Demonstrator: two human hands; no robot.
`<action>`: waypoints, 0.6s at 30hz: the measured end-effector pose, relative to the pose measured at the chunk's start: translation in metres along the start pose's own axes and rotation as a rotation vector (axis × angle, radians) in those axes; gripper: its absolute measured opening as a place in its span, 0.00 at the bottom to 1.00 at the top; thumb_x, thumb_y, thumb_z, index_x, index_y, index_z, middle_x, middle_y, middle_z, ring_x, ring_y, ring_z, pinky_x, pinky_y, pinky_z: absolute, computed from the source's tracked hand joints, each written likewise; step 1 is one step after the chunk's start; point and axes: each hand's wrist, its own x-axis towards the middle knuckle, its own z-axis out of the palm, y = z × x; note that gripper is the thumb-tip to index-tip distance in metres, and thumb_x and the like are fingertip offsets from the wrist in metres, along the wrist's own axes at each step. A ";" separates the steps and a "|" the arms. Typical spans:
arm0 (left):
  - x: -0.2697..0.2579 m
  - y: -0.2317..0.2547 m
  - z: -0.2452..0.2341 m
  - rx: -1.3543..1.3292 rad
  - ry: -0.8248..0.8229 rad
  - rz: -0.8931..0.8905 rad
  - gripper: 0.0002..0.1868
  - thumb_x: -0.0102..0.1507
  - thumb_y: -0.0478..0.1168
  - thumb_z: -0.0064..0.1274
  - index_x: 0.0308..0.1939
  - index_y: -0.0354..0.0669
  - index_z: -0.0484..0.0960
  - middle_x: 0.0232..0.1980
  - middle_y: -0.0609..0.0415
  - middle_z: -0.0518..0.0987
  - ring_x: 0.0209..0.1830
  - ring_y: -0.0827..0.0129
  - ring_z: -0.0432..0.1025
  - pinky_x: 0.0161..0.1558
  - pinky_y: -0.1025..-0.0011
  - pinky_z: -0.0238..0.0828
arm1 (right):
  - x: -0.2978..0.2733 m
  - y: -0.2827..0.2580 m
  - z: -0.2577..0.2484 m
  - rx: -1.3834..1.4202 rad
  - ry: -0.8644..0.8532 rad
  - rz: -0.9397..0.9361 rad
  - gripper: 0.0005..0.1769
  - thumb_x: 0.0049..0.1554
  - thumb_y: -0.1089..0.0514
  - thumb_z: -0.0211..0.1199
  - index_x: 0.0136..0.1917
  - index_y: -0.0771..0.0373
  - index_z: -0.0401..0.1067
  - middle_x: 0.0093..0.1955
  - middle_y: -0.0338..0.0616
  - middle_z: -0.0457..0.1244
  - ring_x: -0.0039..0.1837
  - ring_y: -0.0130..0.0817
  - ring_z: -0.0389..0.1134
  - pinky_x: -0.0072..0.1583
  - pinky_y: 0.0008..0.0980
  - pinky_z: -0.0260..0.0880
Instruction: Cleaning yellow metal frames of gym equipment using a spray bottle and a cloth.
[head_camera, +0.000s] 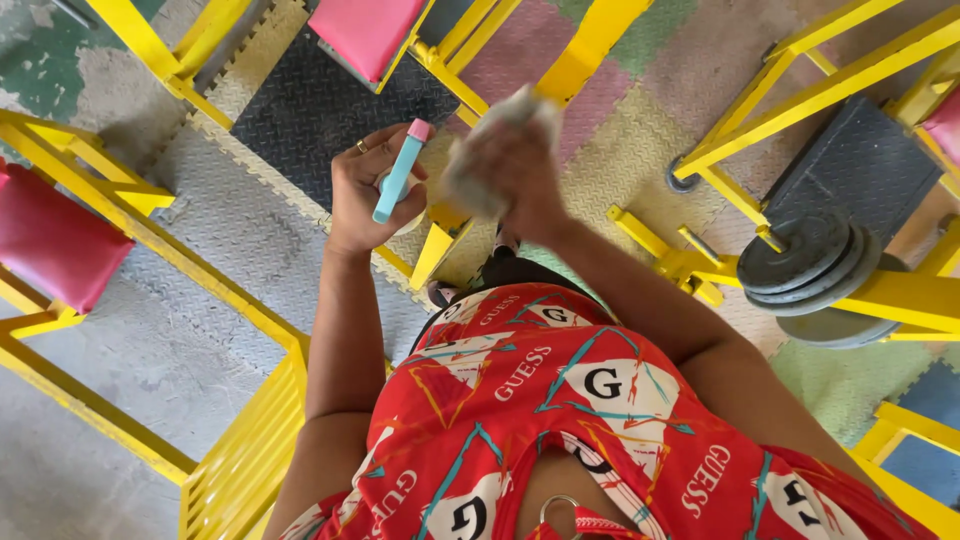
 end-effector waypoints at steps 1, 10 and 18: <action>0.003 -0.002 0.001 -0.001 -0.001 0.003 0.31 0.53 0.26 0.55 0.63 0.41 0.82 0.58 0.46 0.83 0.40 0.72 0.79 0.45 0.73 0.78 | 0.001 -0.009 -0.003 -0.003 0.001 0.000 0.21 0.51 0.58 0.67 0.59 0.50 0.76 0.65 0.37 0.65 0.73 0.44 0.60 0.77 0.57 0.46; 0.026 -0.013 0.007 0.005 -0.079 -0.027 0.32 0.51 0.27 0.55 0.62 0.40 0.82 0.56 0.47 0.84 0.37 0.76 0.77 0.42 0.76 0.75 | 0.009 0.072 -0.019 0.035 -0.183 -0.353 0.29 0.52 0.52 0.75 0.67 0.45 0.73 0.72 0.34 0.63 0.76 0.36 0.60 0.77 0.50 0.51; 0.045 -0.015 0.019 -0.014 -0.097 -0.062 0.29 0.52 0.28 0.55 0.59 0.36 0.83 0.45 0.51 0.84 0.36 0.74 0.73 0.42 0.75 0.72 | -0.032 0.085 0.019 0.053 -0.032 0.028 0.28 0.57 0.56 0.73 0.69 0.50 0.72 0.76 0.37 0.60 0.83 0.46 0.52 0.83 0.58 0.35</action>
